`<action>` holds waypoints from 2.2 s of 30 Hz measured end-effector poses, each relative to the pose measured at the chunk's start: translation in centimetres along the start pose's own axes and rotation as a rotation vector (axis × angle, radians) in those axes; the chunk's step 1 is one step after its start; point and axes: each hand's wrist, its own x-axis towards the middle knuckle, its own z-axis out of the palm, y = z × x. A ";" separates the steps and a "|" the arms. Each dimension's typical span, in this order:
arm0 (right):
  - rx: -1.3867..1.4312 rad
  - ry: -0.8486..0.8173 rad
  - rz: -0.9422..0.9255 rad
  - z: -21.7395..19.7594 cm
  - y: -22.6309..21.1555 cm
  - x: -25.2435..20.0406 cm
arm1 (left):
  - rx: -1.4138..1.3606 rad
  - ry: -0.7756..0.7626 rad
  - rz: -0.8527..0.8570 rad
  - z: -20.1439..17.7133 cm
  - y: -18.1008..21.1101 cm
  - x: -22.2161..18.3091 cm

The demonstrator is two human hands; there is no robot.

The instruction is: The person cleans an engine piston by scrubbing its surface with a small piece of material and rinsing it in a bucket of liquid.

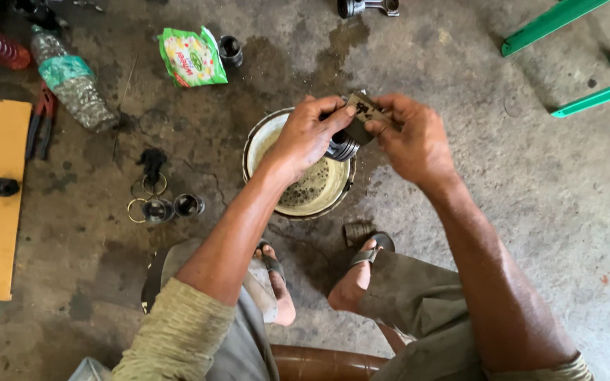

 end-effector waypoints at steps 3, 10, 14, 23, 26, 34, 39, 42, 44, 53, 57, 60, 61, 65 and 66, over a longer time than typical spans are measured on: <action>0.112 -0.037 -0.001 -0.5 0.2 -0.1 | -0.072 -0.034 -0.067 0.4 0.5 -0.2; 0.228 0.031 -0.012 1.4 1.6 0.0 | 0.044 0.026 -0.002 0.8 0.5 -0.4; 0.015 0.198 -0.195 1.9 1.6 0.2 | -0.287 -0.029 -0.129 1.1 0.0 -0.4; -0.171 0.390 -0.495 3.0 1.5 0.1 | -0.546 -0.041 -0.375 0.9 0.6 -0.9; -0.254 0.404 -0.568 3.4 1.3 -0.3 | -0.599 -0.036 -0.421 0.6 1.5 -1.3; -0.427 0.285 -0.700 2.1 0.7 -0.8 | -0.670 -0.028 -0.459 -0.3 1.7 -1.0; -0.506 0.190 -0.687 2.1 -0.3 -1.3 | -0.584 0.060 -0.472 0.0 0.4 -0.7; -0.545 0.159 -0.626 2.0 -0.8 -1.5 | -0.546 0.083 -0.480 0.1 0.2 -0.7; -0.527 0.078 -0.497 2.0 -1.0 -1.3 | -0.559 0.105 -0.485 0.3 0.4 -0.9; -0.353 0.106 -0.675 0.1 0.6 -0.6 | -0.526 -0.019 -0.436 0.7 1.8 -2.4; -0.440 0.209 -0.545 0.1 0.5 -0.8 | -0.503 -0.087 -0.310 1.0 1.8 -2.1; -0.411 0.373 -0.430 -0.4 0.2 -1.2 | -0.516 -0.035 -0.239 2.2 2.7 -2.2; -0.305 0.427 -0.379 -0.9 0.1 -1.7 | -0.546 -0.012 -0.240 2.6 3.2 -2.5; -0.086 0.460 -0.169 -1.9 0.2 -4.2 | -0.712 0.046 -0.331 3.8 5.6 -4.0; 0.096 0.431 -0.130 -1.1 0.5 -5.1 | -0.728 0.024 -0.327 3.8 6.0 -4.5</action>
